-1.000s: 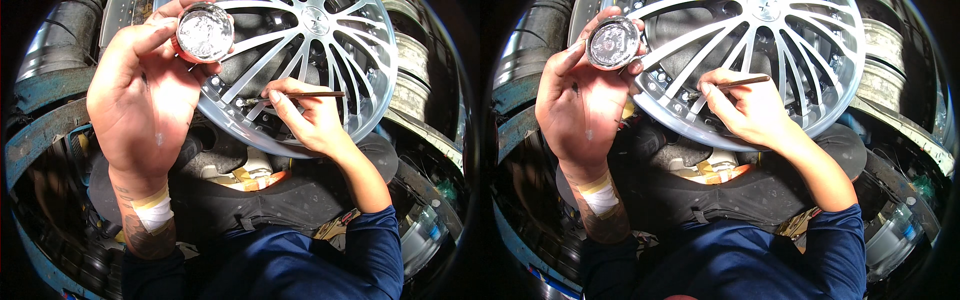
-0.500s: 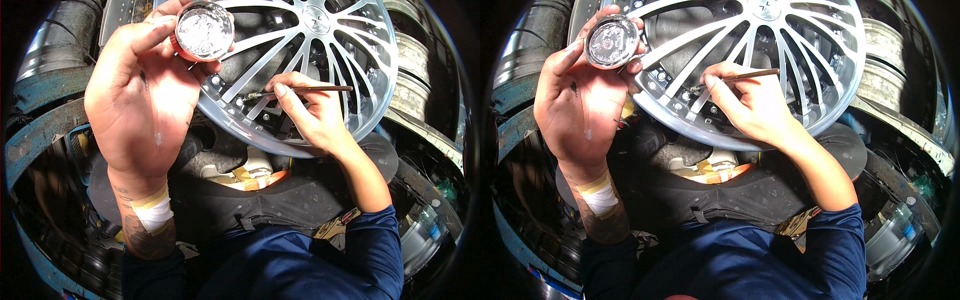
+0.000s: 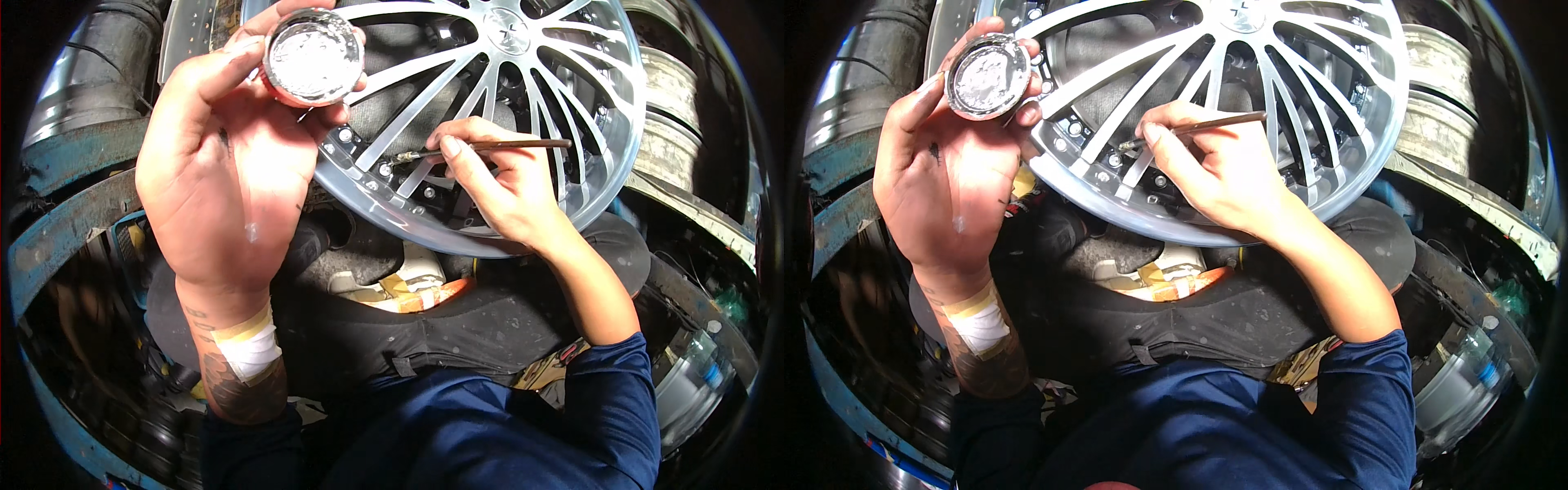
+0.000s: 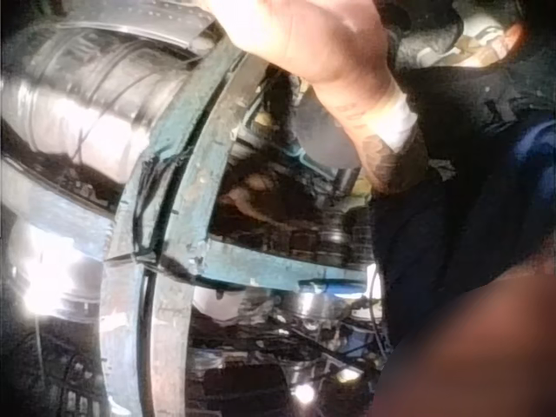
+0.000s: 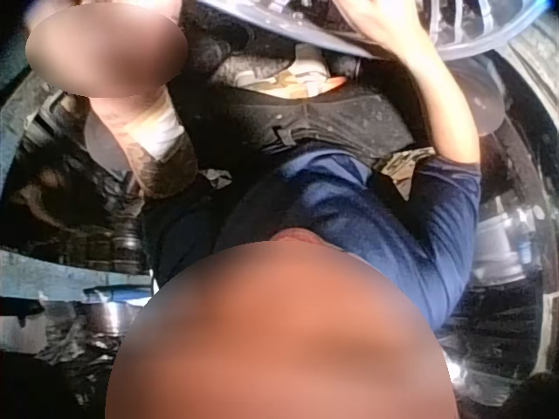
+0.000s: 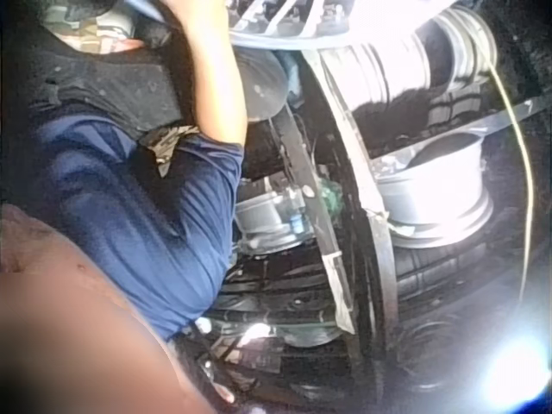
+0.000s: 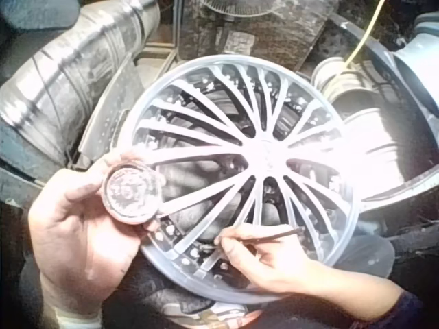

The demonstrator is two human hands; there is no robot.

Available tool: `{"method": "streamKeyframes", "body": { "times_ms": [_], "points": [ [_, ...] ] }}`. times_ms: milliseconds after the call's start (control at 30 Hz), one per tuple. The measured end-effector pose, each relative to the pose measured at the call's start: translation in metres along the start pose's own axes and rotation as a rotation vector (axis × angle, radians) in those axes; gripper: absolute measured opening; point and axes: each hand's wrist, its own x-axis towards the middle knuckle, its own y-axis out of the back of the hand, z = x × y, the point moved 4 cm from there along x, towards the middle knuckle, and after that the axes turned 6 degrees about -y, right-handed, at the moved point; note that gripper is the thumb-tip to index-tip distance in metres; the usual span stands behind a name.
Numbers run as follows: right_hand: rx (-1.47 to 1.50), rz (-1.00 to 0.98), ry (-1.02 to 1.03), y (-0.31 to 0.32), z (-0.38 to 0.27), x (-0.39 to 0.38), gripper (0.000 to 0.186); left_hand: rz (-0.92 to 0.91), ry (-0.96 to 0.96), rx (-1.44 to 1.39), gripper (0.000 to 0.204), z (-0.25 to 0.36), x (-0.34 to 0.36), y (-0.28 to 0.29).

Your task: The person paints the details of a chrome car rim using a fine brush and a small container of silver paint.

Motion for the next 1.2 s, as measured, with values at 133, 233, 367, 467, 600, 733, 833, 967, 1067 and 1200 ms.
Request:
{"method": "streamKeyframes", "body": {
  "times_ms": [133,233,367,467,600,733,833,967,1067,1200],
  "points": [
    [0.361,0.033,-0.223,0.021,-0.001,0.009,0.023,-0.085,0.003,0.061,0.053,0.006,-0.001,0.005],
    [0.420,0.226,-0.160,0.069,0.006,0.020,0.028,-0.003,-0.111,0.004,0.052,0.010,-0.002,0.012],
    [0.543,0.297,-0.153,0.131,0.018,0.022,0.029,0.347,-0.393,0.125,0.049,0.018,-0.003,0.019],
    [0.736,0.310,-0.095,0.168,0.021,0.013,0.030,0.223,-0.407,0.125,0.049,0.018,-0.002,0.032],
    [0.746,0.232,-0.094,0.206,0.032,0.002,0.030,0.371,-0.474,0.207,0.046,0.010,0.001,0.053],
    [0.618,0.220,-0.156,0.189,-0.025,-0.007,0.022,0.416,-0.455,0.157,0.046,-0.004,0.001,0.058],
    [0.424,0.210,-0.280,0.203,0.030,-0.003,0.022,0.391,-0.529,0.149,0.047,-0.018,0.001,0.047],
    [0.320,0.064,-0.335,0.179,0.050,0.019,0.024,0.424,-0.598,0.206,0.047,-0.017,-0.008,0.047],
    [0.323,-0.087,-0.367,0.164,0.066,0.032,0.025,0.385,-0.595,0.217,0.046,-0.021,-0.013,0.044],
    [0.354,-0.118,-0.359,0.153,0.069,0.032,0.022,0.403,-0.651,0.330,0.046,-0.036,-0.023,0.047]
  ]
}}
